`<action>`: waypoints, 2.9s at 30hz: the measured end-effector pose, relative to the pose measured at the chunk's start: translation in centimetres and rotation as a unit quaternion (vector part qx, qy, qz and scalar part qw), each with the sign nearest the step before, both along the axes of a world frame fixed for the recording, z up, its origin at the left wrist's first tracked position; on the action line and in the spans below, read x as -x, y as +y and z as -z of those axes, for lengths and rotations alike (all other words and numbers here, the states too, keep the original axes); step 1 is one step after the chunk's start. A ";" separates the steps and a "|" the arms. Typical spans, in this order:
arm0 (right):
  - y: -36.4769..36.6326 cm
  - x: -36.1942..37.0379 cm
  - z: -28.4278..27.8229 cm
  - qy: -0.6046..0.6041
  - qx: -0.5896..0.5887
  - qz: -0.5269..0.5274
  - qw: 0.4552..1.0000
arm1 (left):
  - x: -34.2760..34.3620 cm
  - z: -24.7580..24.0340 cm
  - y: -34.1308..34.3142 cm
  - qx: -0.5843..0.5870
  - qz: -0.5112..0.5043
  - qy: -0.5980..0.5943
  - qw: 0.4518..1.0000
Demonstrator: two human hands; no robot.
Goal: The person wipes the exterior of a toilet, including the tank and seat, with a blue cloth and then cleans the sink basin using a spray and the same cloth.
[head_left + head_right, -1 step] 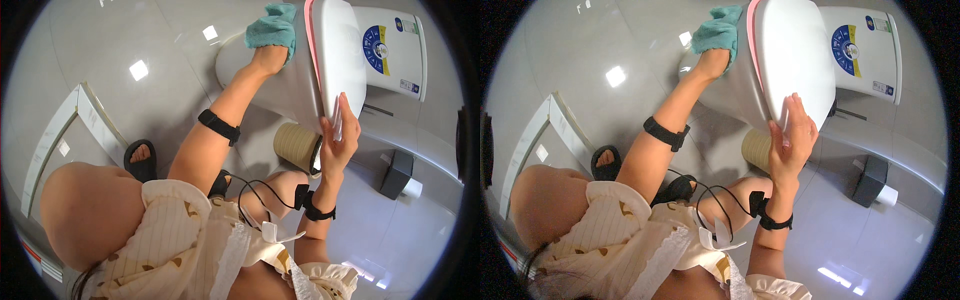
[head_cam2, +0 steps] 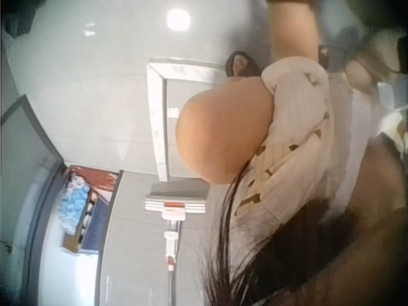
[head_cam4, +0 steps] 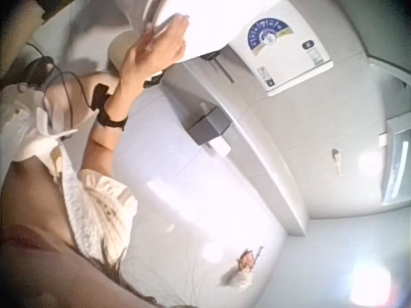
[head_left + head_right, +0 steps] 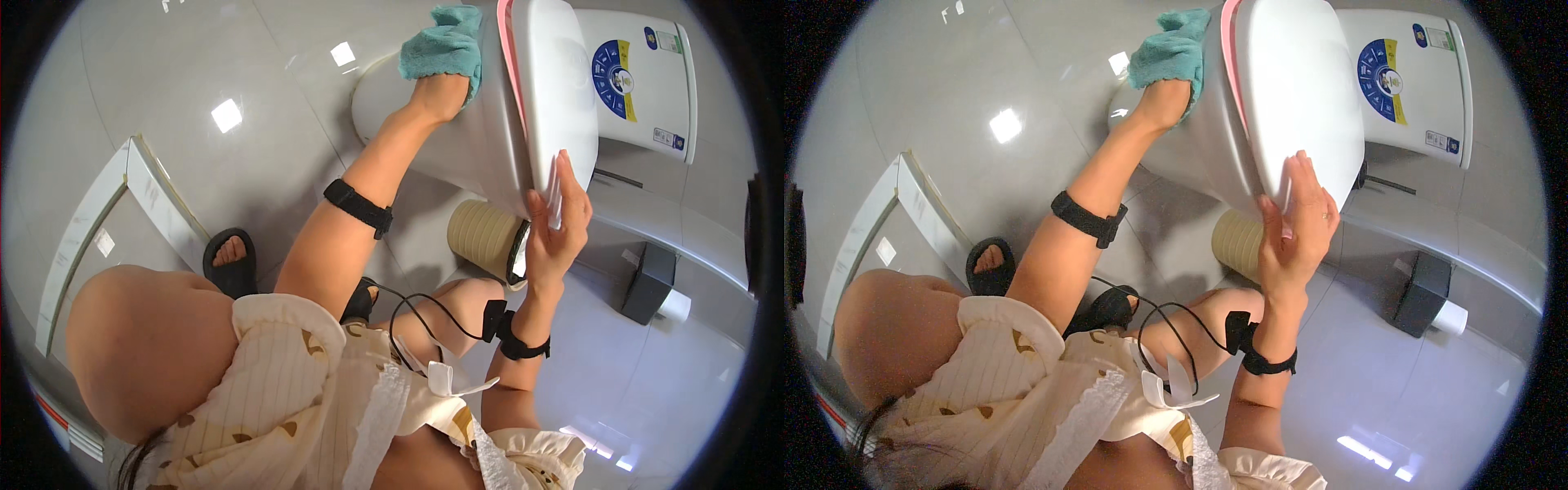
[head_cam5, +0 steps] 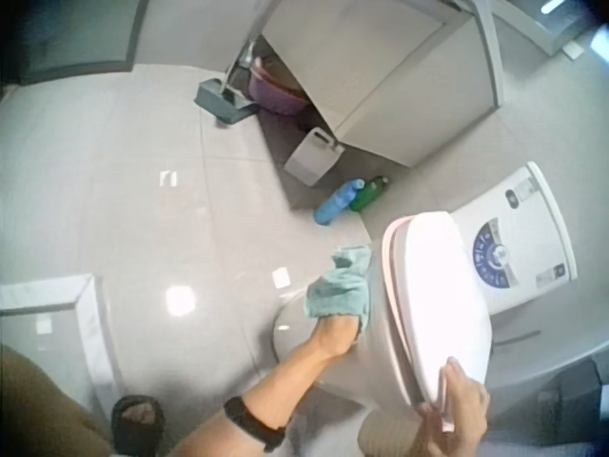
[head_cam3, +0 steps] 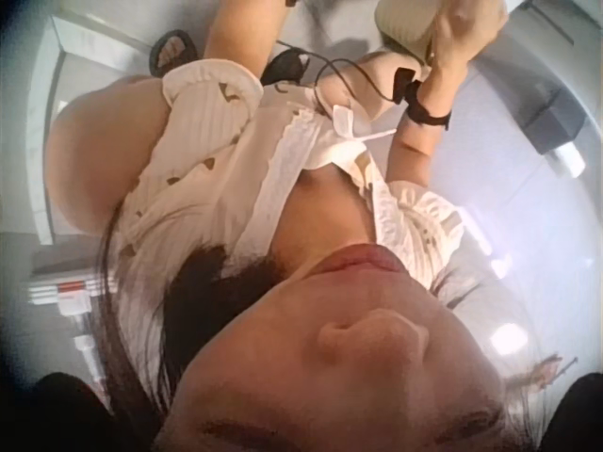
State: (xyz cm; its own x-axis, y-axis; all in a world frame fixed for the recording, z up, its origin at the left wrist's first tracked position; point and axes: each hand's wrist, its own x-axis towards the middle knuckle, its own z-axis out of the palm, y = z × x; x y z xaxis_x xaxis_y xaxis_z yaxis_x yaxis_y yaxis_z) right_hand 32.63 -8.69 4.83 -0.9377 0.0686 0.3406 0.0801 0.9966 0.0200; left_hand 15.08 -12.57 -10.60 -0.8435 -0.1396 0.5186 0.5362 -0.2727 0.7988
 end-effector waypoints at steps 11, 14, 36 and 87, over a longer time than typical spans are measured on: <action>0.6 -0.2 -1.8 0.006 -0.056 -0.017 0.998 | -1.2 0.5 0.6 0.030 -0.106 0.055 0.992; 0.8 -0.3 -1.7 -0.014 -0.090 -0.010 0.996 | -1.4 0.4 0.6 0.041 -0.082 0.019 0.996; 0.4 -0.6 5.3 0.067 -0.130 -0.013 0.989 | -9.0 -0.2 0.6 0.048 -0.034 -0.033 0.998; 1.1 0.0 7.5 0.203 -0.118 -0.041 0.971 | -1.2 8.2 -0.6 0.296 -0.042 -0.043 0.953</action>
State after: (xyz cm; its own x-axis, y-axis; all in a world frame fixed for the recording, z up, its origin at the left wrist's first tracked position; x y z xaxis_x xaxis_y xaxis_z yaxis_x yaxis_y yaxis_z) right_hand 32.64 -7.59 -2.66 -0.7220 -0.1247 0.6805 0.0504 0.9715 0.2315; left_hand 16.26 -13.14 -18.79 -0.8855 0.0868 0.4564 0.4612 0.2819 0.8413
